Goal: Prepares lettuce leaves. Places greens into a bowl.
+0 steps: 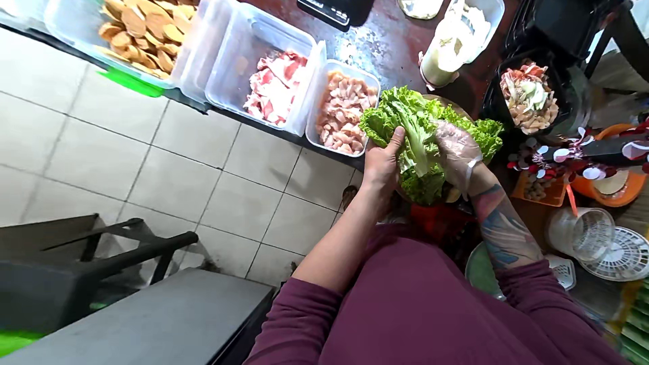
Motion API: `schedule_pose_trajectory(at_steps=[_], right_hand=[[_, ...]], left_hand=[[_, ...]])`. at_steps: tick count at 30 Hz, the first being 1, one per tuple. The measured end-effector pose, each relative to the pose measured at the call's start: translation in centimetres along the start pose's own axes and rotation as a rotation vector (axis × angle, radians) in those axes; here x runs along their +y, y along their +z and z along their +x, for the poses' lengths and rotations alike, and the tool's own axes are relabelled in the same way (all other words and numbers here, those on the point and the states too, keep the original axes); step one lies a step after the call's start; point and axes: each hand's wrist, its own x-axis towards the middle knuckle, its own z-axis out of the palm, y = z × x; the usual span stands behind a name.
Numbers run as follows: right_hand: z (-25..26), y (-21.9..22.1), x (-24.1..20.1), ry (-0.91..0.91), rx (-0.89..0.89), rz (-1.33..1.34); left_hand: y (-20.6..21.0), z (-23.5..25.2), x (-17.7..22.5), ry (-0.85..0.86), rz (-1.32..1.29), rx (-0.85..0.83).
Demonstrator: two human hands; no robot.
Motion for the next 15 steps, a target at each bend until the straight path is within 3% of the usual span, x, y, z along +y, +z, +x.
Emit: schedule_pose_trajectory(at_steps=[5, 9, 11, 12, 15], right_hand=[[0.0, 0.2, 0.2, -0.021, -0.102, 0.02], [1.1, 0.3, 0.6, -0.073, -0.011, 0.049], [5.2, -1.2, 4.3, -0.219, 0.009, 0.078], [9.2, -2.5, 8.5, -0.454, -0.013, 0.089], [13.5, -3.7, 11.6, -0.44, -0.016, 0.158]], left_hand=[[-0.2, -0.2, 0.3, 0.044, -0.013, 0.009], [-0.7, -0.4, 0.6, 0.068, -0.016, 0.012], [-1.1, -0.2, 0.5, 0.089, -0.035, 0.001], [-1.2, -0.1, 0.3, 0.1, -0.042, -0.011], [-1.5, 0.0, -0.2, 0.112, -0.074, -0.043]])
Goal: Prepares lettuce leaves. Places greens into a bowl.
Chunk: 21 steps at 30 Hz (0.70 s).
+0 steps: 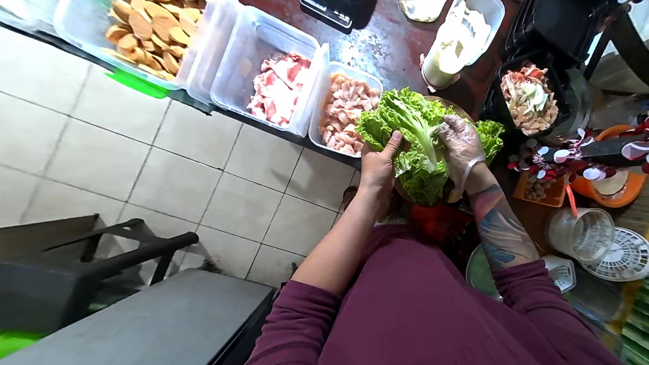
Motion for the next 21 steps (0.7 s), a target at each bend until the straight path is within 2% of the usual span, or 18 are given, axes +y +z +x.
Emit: schedule_pose_trajectory(at_steps=[3, 4, 5, 7, 10, 15, 16, 17, 18, 19, 21], right_hand=[[-1.3, 1.1, -2.6, 0.088, 0.001, -0.012], [-2.9, 2.5, -5.7, 0.179, 0.029, -0.038], [-4.6, 4.6, -10.2, 0.359, 0.076, -0.086], [-6.6, 6.3, -14.4, 0.451, 0.027, -0.108], [-7.0, 6.5, -14.3, 0.317, -0.067, -0.069], [-5.3, 6.5, -13.1, 0.134, 0.048, -0.254], [-4.6, 6.0, -12.0, 0.039, 0.052, -0.331], [-3.5, 4.8, -9.7, -0.132, 0.043, -0.42], [-1.8, 3.1, -5.8, -0.447, 0.031, -0.505], [-1.2, 2.0, -4.1, -0.593, -0.013, -0.614], [-3.3, 2.2, -4.8, -0.602, -0.153, -0.832]], left_hand=[[-0.3, 0.1, -0.4, -0.022, 0.039, 0.014], [-0.3, 0.1, -0.4, -0.026, 0.048, 0.024], [-0.4, 0.1, -0.4, -0.032, 0.053, 0.029], [-0.6, 0.1, -0.4, -0.022, 0.049, 0.03], [-0.9, 0.2, -0.4, -0.004, 0.058, 0.025], [-1.3, 0.4, -0.7, -0.034, 0.011, 0.033], [-1.3, 0.4, -0.7, -0.062, -0.035, 0.031], [-1.1, 0.2, -0.6, -0.093, -0.083, 0.032], [-1.0, 0.0, -0.5, -0.123, -0.131, 0.027], [-0.7, -0.4, -0.2, -0.157, -0.17, 0.002], [-0.2, -1.3, 0.8, -0.217, -0.207, -0.092]])
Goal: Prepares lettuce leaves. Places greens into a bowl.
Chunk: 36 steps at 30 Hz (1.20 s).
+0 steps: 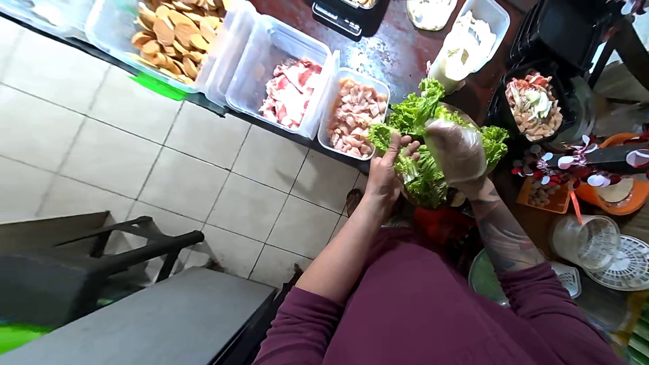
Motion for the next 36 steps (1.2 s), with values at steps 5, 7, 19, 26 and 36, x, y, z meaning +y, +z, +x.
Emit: schedule_pose_trajectory(at_steps=[5, 7, 19, 26, 36], right_hand=[[-0.4, -2.3, -7.9, -0.034, -0.387, -0.182], [-0.8, -3.0, -8.4, 0.035, -0.465, -0.132], [-1.6, -3.9, -6.8, 0.138, -0.174, 0.027], [1.9, 0.7, -5.4, -0.1, -0.135, 0.157], [3.5, 2.2, -4.6, -0.117, -0.162, 0.336]], left_hand=[[0.5, -0.3, 0.6, -0.047, -0.015, -0.068], [0.7, -0.3, 1.1, -0.048, -0.053, 0.05], [-0.2, -1.9, 2.0, -0.038, 0.0, 0.072], [0.1, -5.1, 1.4, -0.132, 0.069, 0.077], [-0.9, -6.6, 2.7, -0.198, 0.006, 0.086]])
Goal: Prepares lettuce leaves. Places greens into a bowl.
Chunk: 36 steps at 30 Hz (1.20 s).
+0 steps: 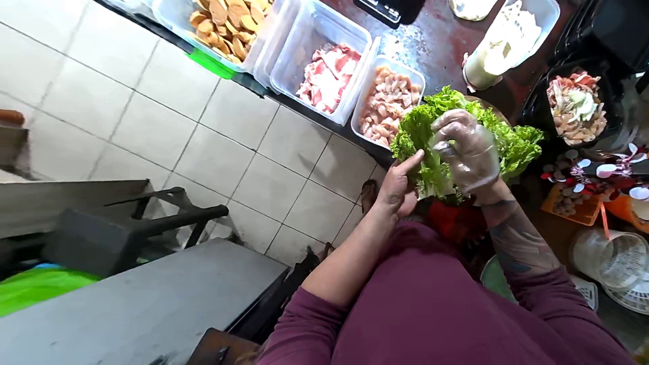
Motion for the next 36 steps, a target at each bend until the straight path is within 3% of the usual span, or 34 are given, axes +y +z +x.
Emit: schedule_pose_trajectory(at_steps=[4, 6, 8, 10, 12, 15, 19, 22, 27, 30, 32, 34, 36], right_hand=[[-4.0, -2.3, -1.9, 0.27, 0.194, 0.411], [-4.8, -2.4, -2.2, 0.281, 0.25, 0.566], [-4.9, -2.1, -2.5, 0.198, 0.194, 0.477], [-3.8, -1.4, -4.2, 0.144, 0.006, 0.319], [-3.2, -0.3, -5.8, 0.125, -0.15, 0.073], [-3.0, 1.2, -6.1, 0.096, -0.198, -0.132], [-3.2, 2.4, -6.4, 0.066, -0.244, -0.195], [-4.1, 2.7, -5.9, 0.048, -0.278, -0.223], [-6.3, 1.9, -4.2, 0.263, -0.222, -0.03], [-5.9, 1.6, -4.7, 0.446, -0.014, 0.19], [-5.0, 1.4, -4.9, 0.502, 0.064, 0.148], [-4.1, 1.3, -5.1, 0.495, 0.074, 0.163], [-2.7, 1.4, -5.9, 0.536, 0.047, 0.257]], left_hand=[[-0.6, -0.8, 1.5, -0.002, -0.121, -0.07], [-0.7, -1.7, 2.1, 0.014, -0.114, -0.104], [1.0, -4.4, 3.0, 0.028, -0.024, -0.042], [1.6, -5.7, 3.4, 0.043, -0.007, -0.015], [0.7, -5.8, 3.1, 0.054, -0.028, -0.054], [-1.3, -5.5, 2.6, 0.053, -0.111, -0.156], [-3.7, -4.8, 2.1, 0.066, -0.197, -0.219], [-5.1, -2.7, 2.9, 0.087, -0.439, -0.284], [-5.5, -1.9, 3.7, 0.094, -0.512, -0.368], [-4.4, -2.1, 4.3, 0.166, -0.304, -0.259], [-3.6, -3.2, 4.2, 0.163, -0.182, -0.114], [-1.6, -5.3, 4.3, 0.138, -0.042, 0.061], [-0.5, -6.5, 4.1, 0.126, -0.007, 0.089]])
